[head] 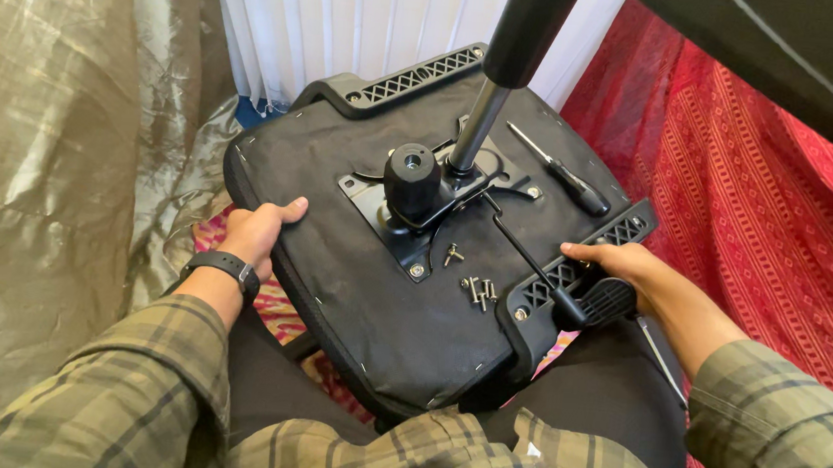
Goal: The person assembles a chair base by attaching a metal bracket to the underside of the seat using a screwdriver. They position the bracket, insert screws, and tighten them while holding the seat steady.
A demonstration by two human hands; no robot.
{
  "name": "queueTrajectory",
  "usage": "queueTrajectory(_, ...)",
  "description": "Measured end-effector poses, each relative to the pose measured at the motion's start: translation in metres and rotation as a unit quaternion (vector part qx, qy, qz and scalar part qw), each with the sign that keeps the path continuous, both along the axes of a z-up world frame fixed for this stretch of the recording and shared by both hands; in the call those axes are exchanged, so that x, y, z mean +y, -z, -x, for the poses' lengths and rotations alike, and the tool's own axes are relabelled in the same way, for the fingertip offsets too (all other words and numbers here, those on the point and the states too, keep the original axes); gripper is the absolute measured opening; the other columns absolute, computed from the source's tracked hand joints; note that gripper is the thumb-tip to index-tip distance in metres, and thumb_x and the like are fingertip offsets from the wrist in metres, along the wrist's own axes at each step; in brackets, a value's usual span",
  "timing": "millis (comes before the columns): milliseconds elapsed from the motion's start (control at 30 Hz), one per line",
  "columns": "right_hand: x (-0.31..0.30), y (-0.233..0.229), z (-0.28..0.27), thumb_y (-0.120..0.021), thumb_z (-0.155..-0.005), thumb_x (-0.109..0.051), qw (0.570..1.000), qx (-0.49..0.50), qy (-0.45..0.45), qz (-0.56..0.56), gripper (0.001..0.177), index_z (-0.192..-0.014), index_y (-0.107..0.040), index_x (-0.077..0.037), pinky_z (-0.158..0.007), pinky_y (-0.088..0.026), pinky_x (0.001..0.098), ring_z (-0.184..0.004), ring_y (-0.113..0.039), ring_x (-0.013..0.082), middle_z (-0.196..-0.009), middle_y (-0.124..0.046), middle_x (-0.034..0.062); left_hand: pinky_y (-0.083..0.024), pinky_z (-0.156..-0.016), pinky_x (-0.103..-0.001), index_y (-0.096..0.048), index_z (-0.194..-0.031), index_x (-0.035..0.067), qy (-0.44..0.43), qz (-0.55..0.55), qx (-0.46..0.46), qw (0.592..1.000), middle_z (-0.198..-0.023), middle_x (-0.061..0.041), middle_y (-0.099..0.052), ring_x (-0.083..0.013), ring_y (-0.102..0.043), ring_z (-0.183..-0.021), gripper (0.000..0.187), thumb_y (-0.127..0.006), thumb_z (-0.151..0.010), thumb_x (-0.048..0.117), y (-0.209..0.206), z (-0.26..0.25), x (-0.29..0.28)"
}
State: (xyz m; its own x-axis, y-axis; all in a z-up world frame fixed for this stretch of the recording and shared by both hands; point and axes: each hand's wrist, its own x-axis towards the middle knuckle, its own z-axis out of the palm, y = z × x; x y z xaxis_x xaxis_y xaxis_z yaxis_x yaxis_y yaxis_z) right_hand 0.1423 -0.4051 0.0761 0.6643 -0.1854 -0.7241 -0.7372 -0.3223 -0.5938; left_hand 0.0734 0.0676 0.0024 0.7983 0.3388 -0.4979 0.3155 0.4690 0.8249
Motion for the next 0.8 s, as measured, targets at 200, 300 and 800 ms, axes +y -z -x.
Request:
queueTrajectory(200,0.008,0.012,-0.007,-0.08,-0.083,-0.021,0.997,-0.04,0.051,-0.049,0.032,-0.1,-0.068,0.004,-0.061,-0.061,0.045,-0.065,-0.07,0.0269,-0.087,-0.072,0.0145,-0.058,-0.095,-0.047,-0.053,-0.13,-0.017,-0.026,-0.005,-0.005,1.0,-0.128,-0.026,-0.067,-0.0371,-0.071,-0.111,0.056,-0.074,-0.083,0.005,0.007,-0.012,0.001)
queueTrajectory(300,0.013,0.014,-0.015,-0.08,-0.082,-0.017,0.995,-0.063,0.071,-0.041,0.03,-0.101,-0.068,0.004,-0.063,-0.062,0.0449,-0.068,-0.071,0.0257,-0.089,-0.072,0.0136,-0.058,-0.098,-0.045,-0.047,-0.133,-0.018,-0.022,-0.014,-0.001,1.0,-0.131,-0.028,-0.062,-0.0373,-0.069,-0.114,0.06,-0.074,-0.085,0.004,0.01,-0.018,0.006)
queueTrajectory(800,0.026,0.038,-0.04,-0.08,-0.08,-0.008,0.975,-0.128,0.153,-0.101,0.022,-0.094,-0.066,0.003,-0.06,-0.062,0.0426,-0.065,-0.071,0.0247,-0.084,-0.07,0.0108,-0.06,-0.092,-0.048,-0.056,-0.129,-0.009,-0.033,-0.037,-0.032,0.998,-0.124,-0.022,-0.067,-0.0349,-0.07,-0.107,0.049,-0.072,-0.083,-0.002,0.024,-0.044,0.021)
